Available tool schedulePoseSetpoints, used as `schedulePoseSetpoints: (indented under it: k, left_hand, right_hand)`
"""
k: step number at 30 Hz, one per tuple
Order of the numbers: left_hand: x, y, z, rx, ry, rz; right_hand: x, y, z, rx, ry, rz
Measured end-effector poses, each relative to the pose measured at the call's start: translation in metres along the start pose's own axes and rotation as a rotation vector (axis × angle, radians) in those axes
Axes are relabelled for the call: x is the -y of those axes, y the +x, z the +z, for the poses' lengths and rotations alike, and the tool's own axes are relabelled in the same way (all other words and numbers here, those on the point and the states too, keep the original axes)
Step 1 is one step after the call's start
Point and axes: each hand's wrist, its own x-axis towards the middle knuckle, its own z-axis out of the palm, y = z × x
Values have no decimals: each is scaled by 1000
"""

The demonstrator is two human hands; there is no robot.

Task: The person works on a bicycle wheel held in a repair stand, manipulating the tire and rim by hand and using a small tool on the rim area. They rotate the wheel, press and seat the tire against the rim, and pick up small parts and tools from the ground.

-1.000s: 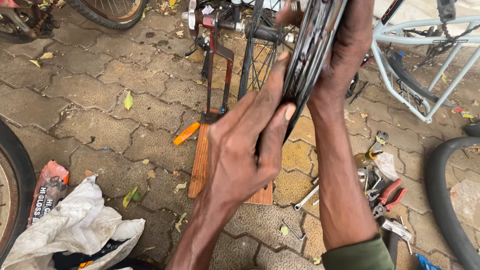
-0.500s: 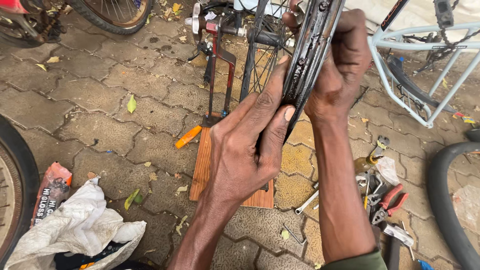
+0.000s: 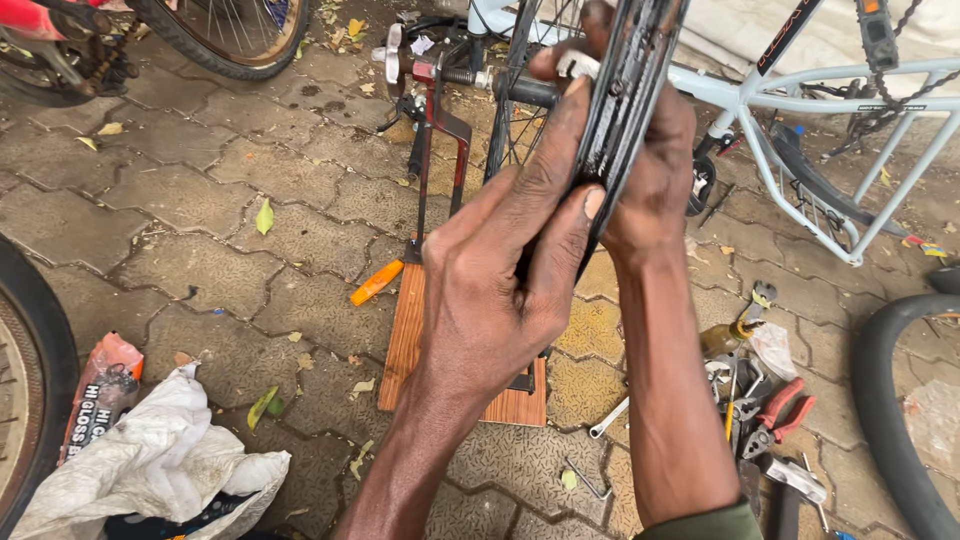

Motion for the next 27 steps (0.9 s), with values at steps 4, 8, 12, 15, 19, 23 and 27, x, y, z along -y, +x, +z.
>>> schedulePoseSetpoints:
  k: [4,8,12,15,19,23,27]
  left_hand:
    - [-3,0,-2,54,26,-155]
    - [-1,-4,-4,16,-1,47]
    - [2,-7,-2,16,-22,7]
    - [2,-9,0,3,-24,44]
    - [7,-5,4,26,-38,-113]
    - [11,-6,6,2,34,11]
    - [8,-7,3,20,-11,-13]
  right_hand:
    - [-9,-8,-1,42,56,-113]
    - [-10,-17,2,30,-53,-166]
    - [-12,-14,14,24,-33,-259]
    - [-18,-9,25,14,-14,-395]
    - [-13,-5,12,54,-1,-195]
    - [-12,4,-5,195,118,-159]
    - [-15,4,-5,221,-108,-288]
